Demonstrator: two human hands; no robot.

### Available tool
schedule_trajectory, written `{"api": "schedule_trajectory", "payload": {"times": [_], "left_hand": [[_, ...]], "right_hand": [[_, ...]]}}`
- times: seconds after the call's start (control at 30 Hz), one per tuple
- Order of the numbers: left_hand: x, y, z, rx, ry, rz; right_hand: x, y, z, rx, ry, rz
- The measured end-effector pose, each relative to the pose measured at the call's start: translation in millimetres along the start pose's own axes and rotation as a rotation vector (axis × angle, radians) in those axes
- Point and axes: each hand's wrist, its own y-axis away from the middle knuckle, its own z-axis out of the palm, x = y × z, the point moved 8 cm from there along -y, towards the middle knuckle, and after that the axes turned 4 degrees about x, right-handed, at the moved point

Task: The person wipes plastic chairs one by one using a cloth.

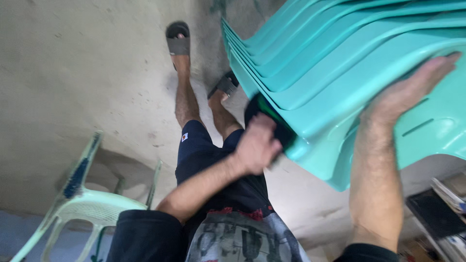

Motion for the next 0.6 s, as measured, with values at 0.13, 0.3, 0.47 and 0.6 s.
{"api": "schedule_trajectory", "payload": {"times": [0.13, 0.3, 0.47, 0.6], "left_hand": [[-169, -34, 40, -0.085, -0.330, -0.292], [-268, -64, 29, -0.001, -0.170, -0.534], [-77, -1, 30, 0.315, -0.036, 0.036], [80, 12, 16, 0.410, -0.150, 0.144]], "right_hand": [[-43, 7, 32, -0.342, -0.390, 0.030], [-31, 4, 31, -0.444, -0.427, 0.085], [48, -24, 17, -0.369, -0.639, 0.039], [98, -39, -2, 0.145, -0.252, 0.028]]}}
